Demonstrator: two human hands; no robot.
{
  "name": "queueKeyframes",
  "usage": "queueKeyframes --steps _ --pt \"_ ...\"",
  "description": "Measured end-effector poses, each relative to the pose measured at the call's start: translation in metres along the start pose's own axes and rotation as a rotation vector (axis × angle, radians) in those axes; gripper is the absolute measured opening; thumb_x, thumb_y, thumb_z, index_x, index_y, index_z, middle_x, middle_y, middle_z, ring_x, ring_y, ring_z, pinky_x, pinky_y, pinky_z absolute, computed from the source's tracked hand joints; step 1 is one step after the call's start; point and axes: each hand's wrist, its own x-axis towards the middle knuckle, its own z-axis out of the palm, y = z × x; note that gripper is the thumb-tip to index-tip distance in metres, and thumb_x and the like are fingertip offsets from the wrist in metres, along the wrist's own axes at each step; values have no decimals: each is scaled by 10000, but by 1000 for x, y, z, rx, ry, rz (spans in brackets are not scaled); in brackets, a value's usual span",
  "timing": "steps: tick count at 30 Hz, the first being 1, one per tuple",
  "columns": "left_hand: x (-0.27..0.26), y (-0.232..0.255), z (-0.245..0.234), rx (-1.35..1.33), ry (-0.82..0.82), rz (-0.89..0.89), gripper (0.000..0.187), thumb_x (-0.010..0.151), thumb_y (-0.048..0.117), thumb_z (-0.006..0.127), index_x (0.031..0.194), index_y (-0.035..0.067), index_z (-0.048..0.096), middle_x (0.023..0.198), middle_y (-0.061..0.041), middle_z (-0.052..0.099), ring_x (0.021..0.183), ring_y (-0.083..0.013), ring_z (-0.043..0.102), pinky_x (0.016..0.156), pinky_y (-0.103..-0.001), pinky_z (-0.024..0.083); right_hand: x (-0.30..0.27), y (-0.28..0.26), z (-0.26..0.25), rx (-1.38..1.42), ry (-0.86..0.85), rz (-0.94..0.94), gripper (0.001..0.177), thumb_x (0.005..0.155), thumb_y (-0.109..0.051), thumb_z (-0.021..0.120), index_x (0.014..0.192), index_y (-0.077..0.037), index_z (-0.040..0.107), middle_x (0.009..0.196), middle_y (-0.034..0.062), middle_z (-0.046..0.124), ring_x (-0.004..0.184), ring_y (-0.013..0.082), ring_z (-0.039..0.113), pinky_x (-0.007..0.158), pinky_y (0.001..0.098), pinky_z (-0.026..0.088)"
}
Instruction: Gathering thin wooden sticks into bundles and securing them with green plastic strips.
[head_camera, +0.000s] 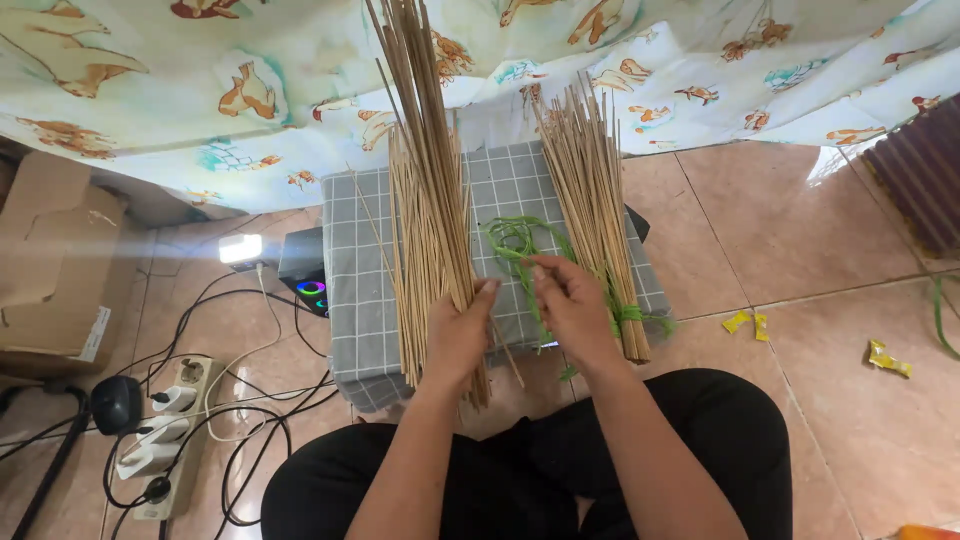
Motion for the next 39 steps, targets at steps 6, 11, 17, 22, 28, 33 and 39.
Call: queueKeyframes --steps 6,11,17,22,28,33,39 --pt "-9 8 7 -276 -51 -3 259 993 252 643 1039 21 749 571 2 385 428 -104 398 470 -290 413 -21 -31 -6 -295 -100 -131 242 978 -121 645 1153 -41 791 613 145 661 544 166 551 515 343 465" --pt "3 6 -6 -516 -150 75 212 1023 207 600 1004 25 706 549 39 310 364 -70 358 471 -260 406 -33 -64 -25 -481 -230 -246 238 957 -85 651 1129 -65 814 830 225 791 743 369 767 646 426 575" --pt "4 17 -21 -495 -46 99 207 1055 241 586 958 80 674 590 53 361 395 -64 386 520 -265 462 -24 -64 -69 -823 -1 -304 268 997 -174 586 1145 -106 798 905 144 781 828 338 748 782 452 564" --pt "-8 31 -24 -422 55 86 245 1063 287 598 1002 61 671 638 15 412 456 -91 405 568 -304 470 -8 -48 -136 -1136 419 -678 158 1092 -311 704 1099 -186 802 861 22 733 769 233 714 765 339 552" --pt "2 23 -22 -569 -3 136 169 1005 162 638 1028 16 720 662 -8 499 464 -94 394 492 -261 388 -30 -82 -157 -1078 482 -761 87 1047 -30 795 1107 31 806 809 113 624 650 232 509 633 361 415" --pt "-7 26 -24 -537 67 101 205 1010 216 648 1014 27 729 619 10 436 473 -85 361 484 -246 347 -34 -63 -190 -1302 520 -811 219 1003 -242 883 1061 -38 826 810 69 646 679 230 548 707 364 448" --pt "-24 32 -30 -506 91 80 206 1013 192 630 1016 19 743 585 14 391 456 -85 331 470 -242 334 -53 -42 -228 -1413 463 -616 240 975 -316 842 1015 -80 832 769 80 700 681 267 623 720 376 475"
